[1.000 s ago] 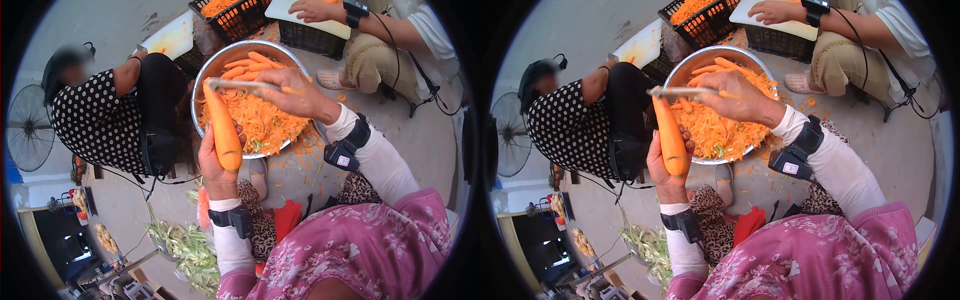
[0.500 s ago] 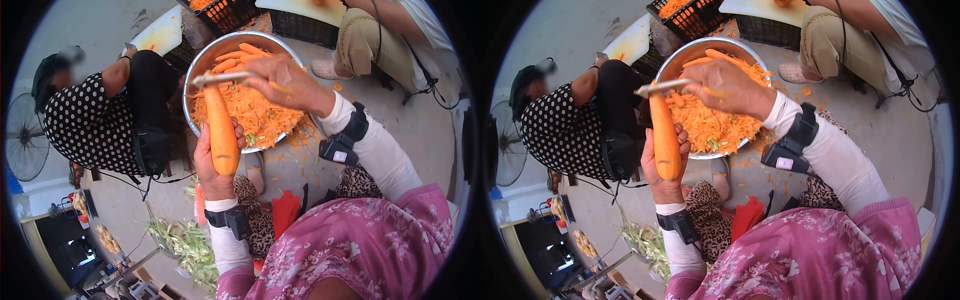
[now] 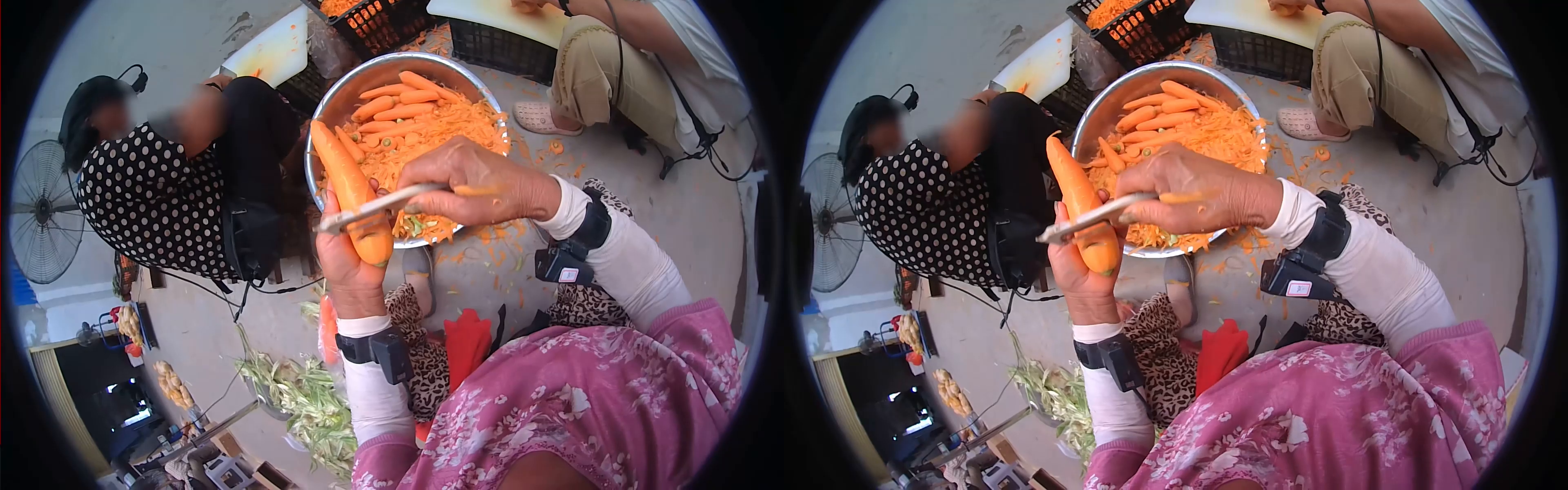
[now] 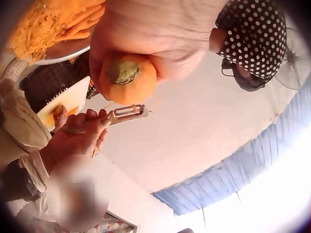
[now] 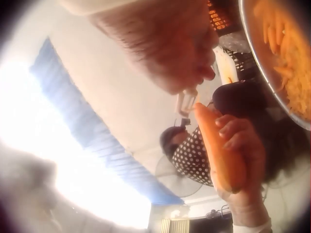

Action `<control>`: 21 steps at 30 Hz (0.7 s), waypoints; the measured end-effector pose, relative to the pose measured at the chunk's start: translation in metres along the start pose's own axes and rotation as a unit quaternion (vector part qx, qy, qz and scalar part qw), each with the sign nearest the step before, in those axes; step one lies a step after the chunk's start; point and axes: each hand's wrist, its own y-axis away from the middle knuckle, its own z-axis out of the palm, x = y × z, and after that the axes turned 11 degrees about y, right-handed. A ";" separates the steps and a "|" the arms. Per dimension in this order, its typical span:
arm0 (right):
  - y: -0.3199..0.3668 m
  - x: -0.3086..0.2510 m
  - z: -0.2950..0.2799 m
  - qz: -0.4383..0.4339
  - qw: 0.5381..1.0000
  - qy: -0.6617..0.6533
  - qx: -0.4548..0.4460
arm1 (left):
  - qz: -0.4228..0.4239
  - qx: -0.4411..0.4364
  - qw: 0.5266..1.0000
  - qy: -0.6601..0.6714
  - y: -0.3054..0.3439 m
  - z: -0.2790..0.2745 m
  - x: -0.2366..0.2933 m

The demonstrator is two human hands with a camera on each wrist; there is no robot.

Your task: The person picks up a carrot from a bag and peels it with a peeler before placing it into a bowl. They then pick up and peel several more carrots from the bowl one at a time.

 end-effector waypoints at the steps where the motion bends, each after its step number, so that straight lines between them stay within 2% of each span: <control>1: 0.001 0.002 0.006 -0.018 1.000 -0.012 -0.004 | 0.012 0.020 1.000 -0.012 0.001 0.001 0.000; 4: 0.002 0.004 0.012 -0.048 0.999 -0.012 0.002 | 0.014 0.025 0.999 -0.014 0.004 0.003 -0.003; 6: 0.000 0.014 0.015 -0.035 0.990 0.112 0.084 | -0.007 0.002 1.000 -0.020 0.003 -0.005 -0.003; 9: -0.016 0.047 0.005 -0.027 0.949 0.215 0.229 | -0.052 -0.035 0.997 -0.039 0.006 -0.005 -0.010; 10: -0.018 0.067 0.001 -0.025 0.948 0.216 0.231 | -0.071 -0.047 0.995 -0.053 0.009 -0.002 -0.013; 11: -0.019 0.089 -0.002 0.046 0.933 0.264 0.240 | -0.075 -0.084 0.992 -0.064 0.011 0.004 -0.015; 12: -0.020 0.099 -0.004 0.117 0.911 0.310 0.247 | -0.075 -0.085 0.991 -0.065 0.010 0.006 -0.015; 13: -0.019 0.094 -0.008 0.116 0.911 0.310 0.247 | -0.071 -0.076 0.993 -0.053 0.010 0.008 -0.015; 15: -0.021 0.068 -0.021 0.092 0.945 0.169 0.265 | -0.057 -0.067 0.996 -0.034 0.007 0.008 -0.013; 16: -0.022 0.058 -0.022 0.087 0.946 0.169 0.261 | -0.047 -0.047 0.998 -0.017 0.004 0.007 -0.012; 18: -0.022 0.040 -0.015 0.146 0.959 0.163 0.180 | -0.038 -0.026 0.999 -0.003 0.002 0.005 -0.009; 19: -0.020 0.033 -0.007 0.081 0.966 0.144 0.197 | -0.028 -0.024 0.999 -0.011 0.001 0.004 -0.008; 21: -0.020 0.032 0.004 0.082 0.964 0.137 0.212 | -0.021 -0.023 0.999 -0.020 0.001 0.005 -0.008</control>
